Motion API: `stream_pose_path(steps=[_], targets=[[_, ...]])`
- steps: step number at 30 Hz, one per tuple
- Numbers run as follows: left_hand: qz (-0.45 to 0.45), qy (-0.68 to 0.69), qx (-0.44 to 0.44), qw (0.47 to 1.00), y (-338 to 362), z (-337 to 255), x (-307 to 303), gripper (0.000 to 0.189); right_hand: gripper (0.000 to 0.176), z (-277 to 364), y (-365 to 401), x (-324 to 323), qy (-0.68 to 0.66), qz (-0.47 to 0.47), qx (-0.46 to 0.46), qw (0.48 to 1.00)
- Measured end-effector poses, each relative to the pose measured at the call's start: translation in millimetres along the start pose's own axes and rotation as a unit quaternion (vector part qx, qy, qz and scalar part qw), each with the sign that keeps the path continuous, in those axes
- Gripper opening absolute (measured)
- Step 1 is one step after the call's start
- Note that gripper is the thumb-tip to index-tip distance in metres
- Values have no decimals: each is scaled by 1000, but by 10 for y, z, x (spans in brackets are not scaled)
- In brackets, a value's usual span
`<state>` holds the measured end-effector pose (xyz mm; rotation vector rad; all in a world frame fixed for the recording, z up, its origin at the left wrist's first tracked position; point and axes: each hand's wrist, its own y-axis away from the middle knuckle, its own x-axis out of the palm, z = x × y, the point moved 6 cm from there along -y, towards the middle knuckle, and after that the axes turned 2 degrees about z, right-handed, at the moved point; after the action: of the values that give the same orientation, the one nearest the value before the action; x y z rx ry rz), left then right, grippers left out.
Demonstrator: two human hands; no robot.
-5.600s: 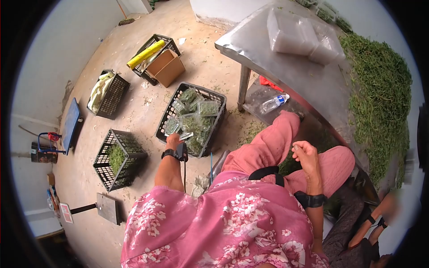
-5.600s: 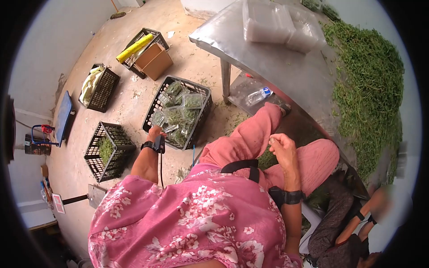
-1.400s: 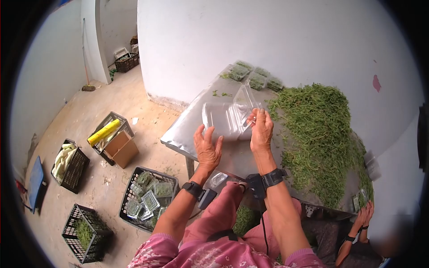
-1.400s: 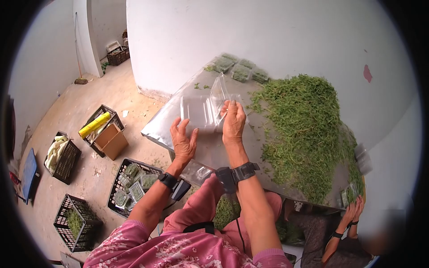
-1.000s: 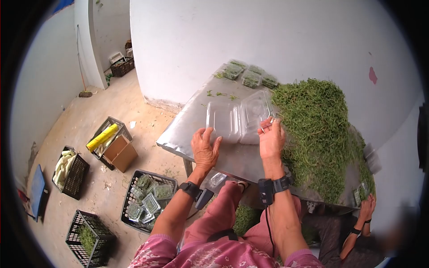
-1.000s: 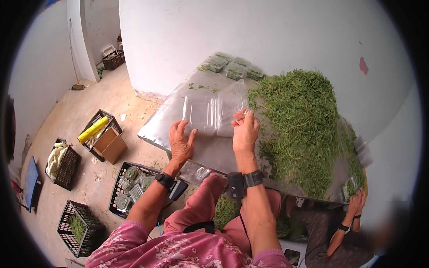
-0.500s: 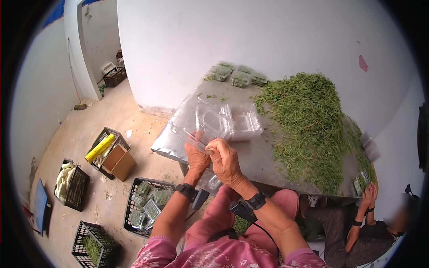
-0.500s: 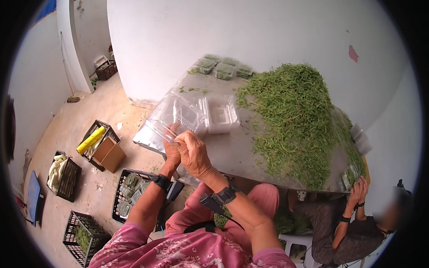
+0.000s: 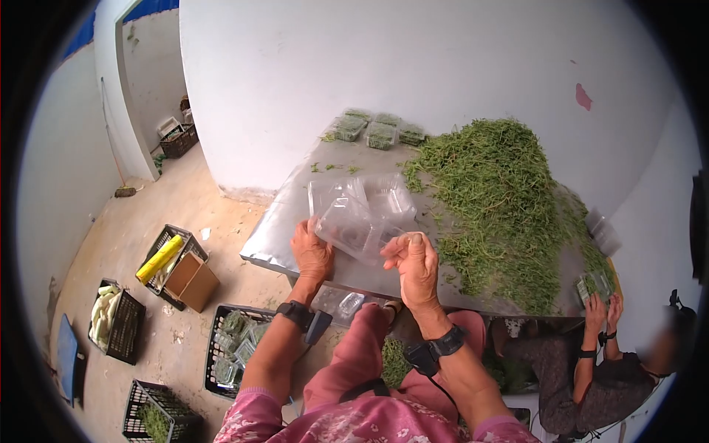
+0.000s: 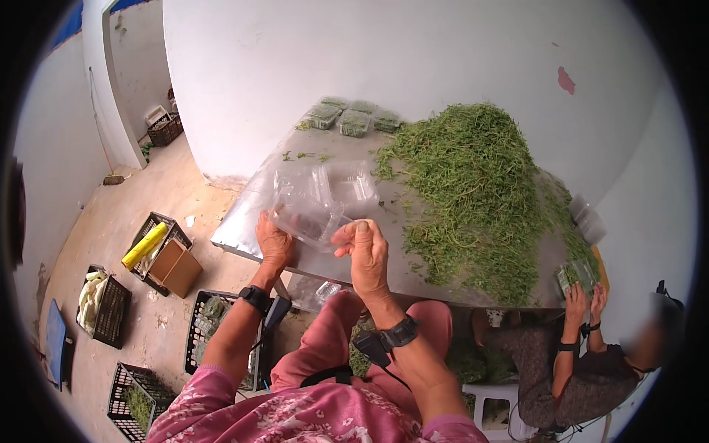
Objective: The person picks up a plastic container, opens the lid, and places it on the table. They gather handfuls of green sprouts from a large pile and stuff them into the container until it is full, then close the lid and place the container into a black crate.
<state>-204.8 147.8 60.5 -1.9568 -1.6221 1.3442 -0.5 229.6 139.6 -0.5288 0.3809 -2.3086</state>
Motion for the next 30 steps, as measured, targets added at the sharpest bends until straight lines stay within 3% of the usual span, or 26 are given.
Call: stream_pose_path(steps=[10, 18, 22, 25, 30], targets=[[33, -35, -21, 999, -241, 67, 9, 40, 39, 107, 324, -788, -8, -134, -3, 991], [40, 38, -46, 997, 104, 152, -3, 66, 40, 322, 383, -1102, -28, -195, -45, 979], [93, 87, 13, 992, 469, -62, -59, 71, 38, 302, 451, -1006, 21, -173, -72, 982], [181, 125, 54, 974, 714, -384, -71, 75, 37, 230, 507, -872, 61, -156, -74, 983], [228, 201, 50, 951, 929, -793, 8, 88, 35, 84, 665, -509, 190, -85, -41, 977]])
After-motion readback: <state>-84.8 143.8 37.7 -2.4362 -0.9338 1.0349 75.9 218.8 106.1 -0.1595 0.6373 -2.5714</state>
